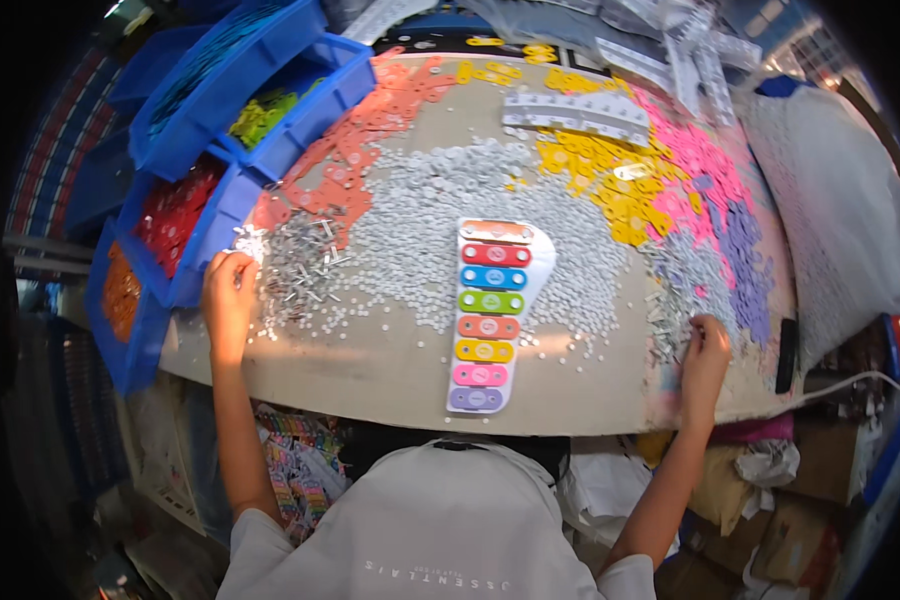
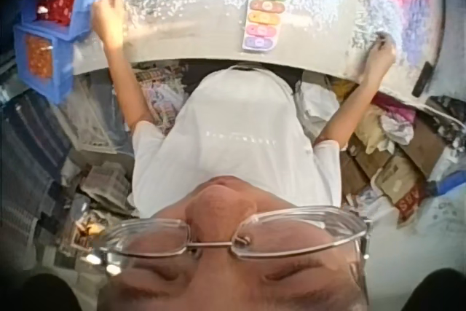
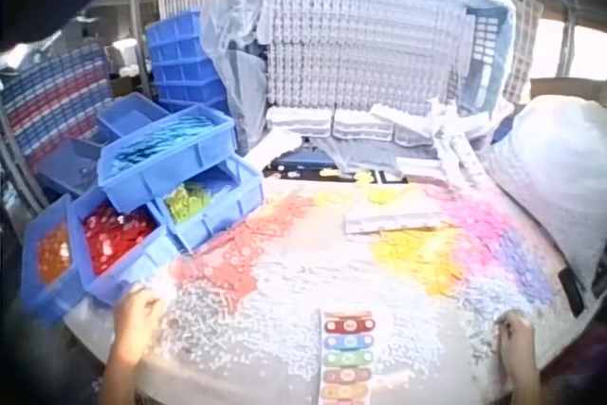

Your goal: Assemble a toy xylophone by inserting metal plates and securing them with plastic pins.

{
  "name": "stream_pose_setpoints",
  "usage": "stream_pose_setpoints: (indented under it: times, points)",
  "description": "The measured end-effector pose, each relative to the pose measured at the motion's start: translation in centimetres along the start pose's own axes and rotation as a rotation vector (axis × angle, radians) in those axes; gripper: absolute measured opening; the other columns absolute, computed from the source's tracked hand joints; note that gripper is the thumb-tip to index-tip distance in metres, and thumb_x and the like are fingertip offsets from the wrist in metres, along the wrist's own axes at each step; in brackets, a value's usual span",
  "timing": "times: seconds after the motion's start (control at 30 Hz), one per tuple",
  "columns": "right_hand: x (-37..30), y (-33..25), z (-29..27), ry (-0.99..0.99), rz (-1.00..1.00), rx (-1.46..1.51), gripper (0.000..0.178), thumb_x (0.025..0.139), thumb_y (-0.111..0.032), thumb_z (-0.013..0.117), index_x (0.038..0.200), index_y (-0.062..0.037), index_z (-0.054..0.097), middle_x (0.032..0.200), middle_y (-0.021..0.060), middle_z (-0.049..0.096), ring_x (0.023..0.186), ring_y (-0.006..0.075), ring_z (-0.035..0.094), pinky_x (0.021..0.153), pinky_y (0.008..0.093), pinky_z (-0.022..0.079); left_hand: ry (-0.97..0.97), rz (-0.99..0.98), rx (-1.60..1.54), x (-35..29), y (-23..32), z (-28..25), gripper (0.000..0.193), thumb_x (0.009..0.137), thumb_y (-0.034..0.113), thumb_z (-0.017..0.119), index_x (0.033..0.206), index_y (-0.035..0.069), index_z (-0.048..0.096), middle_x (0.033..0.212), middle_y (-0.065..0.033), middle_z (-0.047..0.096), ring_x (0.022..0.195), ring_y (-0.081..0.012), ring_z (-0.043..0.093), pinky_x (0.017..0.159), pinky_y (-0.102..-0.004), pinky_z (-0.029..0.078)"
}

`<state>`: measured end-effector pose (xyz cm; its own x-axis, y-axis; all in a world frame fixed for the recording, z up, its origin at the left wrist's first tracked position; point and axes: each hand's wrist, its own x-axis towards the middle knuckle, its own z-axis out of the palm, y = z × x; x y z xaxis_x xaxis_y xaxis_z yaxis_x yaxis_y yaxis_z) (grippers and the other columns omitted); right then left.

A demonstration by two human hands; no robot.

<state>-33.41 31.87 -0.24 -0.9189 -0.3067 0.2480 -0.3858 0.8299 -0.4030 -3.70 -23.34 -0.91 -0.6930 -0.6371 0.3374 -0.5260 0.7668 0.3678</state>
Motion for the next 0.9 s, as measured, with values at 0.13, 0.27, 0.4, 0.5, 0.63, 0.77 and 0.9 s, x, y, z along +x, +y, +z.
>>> stream_pose_setpoints:
  times: [0.13,0.27,0.4,0.5,0.63,0.77,0.9]
  points:
    - [0.4,-0.3,-0.1,-0.01,-0.003,0.012,0.01,0.087,0.008,0.059,0.096,0.0037,0.06,0.091,0.0187,0.064,0.089,0.0349,0.062,0.083,0.0412,0.049,-0.028,-0.036,0.159,0.0,0.3,1.1,0.015,0.087,0.018,0.073,0.087,0.007,0.065,0.089,-0.0082,0.063,0.089,-0.0309,0.063,0.077,-0.0421,0.05]
    - [-0.2,-1.4,-0.6,0.037,0.014,-0.07,0.009,0.089,0.005,0.06,0.097,0.0025,0.06,0.093,0.0172,0.063,0.091,0.034,0.06,0.084,0.0415,0.048,-0.01,-0.061,0.229,-0.1,0.6,1.6,0.015,0.087,0.019,0.072,0.085,0.007,0.063,0.088,-0.0081,0.062,0.09,-0.0312,0.062,0.077,-0.0437,0.049]
    - [-0.6,-1.9,-0.4,0.235,-0.034,-0.183,0.007,0.093,-0.002,0.061,0.099,0.0013,0.059,0.096,0.0146,0.063,0.093,0.0324,0.058,0.084,0.0415,0.046,0.053,0.021,0.281,-0.2,0.4,2.0,0.012,0.088,0.016,0.07,0.085,0.007,0.062,0.087,-0.0085,0.061,0.09,-0.0317,0.062,0.077,-0.0446,0.049]
    - [-1.4,-4.9,-0.2,0.296,-0.002,-0.049,0.007,0.095,-0.004,0.061,0.099,0.0005,0.06,0.097,0.0125,0.064,0.093,0.0291,0.059,0.083,0.0388,0.046,0.197,0.096,0.279,-0.5,0.7,1.5,0.011,0.089,0.015,0.069,0.086,0.007,0.061,0.087,-0.0093,0.062,0.084,-0.0314,0.061,0.075,-0.0442,0.049]
    - [-3.1,-10.8,1.3,0.134,0.054,0.354,0.006,0.094,-0.006,0.064,0.098,-0.0015,0.063,0.094,0.0091,0.067,0.086,0.0218,0.062,0.077,0.033,0.048,0.175,-0.081,0.056,-1.1,2.4,0.5,0.009,0.09,0.011,0.069,0.088,0.006,0.062,0.082,-0.0052,0.063,0.073,-0.0218,0.059,0.069,-0.0361,0.049]
    - [-4.6,-15.4,3.4,-0.034,-0.081,0.574,0.009,0.086,-0.001,0.072,0.093,-0.0014,0.065,0.091,0.0071,0.069,0.081,0.0188,0.065,0.073,0.0313,0.05,-0.095,-0.212,-0.798,-3.0,9.0,0.4,0.006,0.093,0.007,0.071,0.093,0.003,0.066,0.08,0.0038,0.061,0.071,-0.0029,0.052,0.063,-0.0198,0.04]
    - [-5.1,-18.1,5.3,-0.076,-0.165,0.628,0.012,0.084,0.001,0.074,0.091,-0.0008,0.065,0.091,0.0079,0.069,0.082,0.021,0.065,0.072,0.0324,0.051,-0.583,-0.329,-1.234,-5.0,14.5,1.5,0.009,0.093,0.008,0.071,0.096,0.001,0.068,0.075,0.0,0.063,0.062,-0.0041,0.05,0.056,-0.0203,0.039]
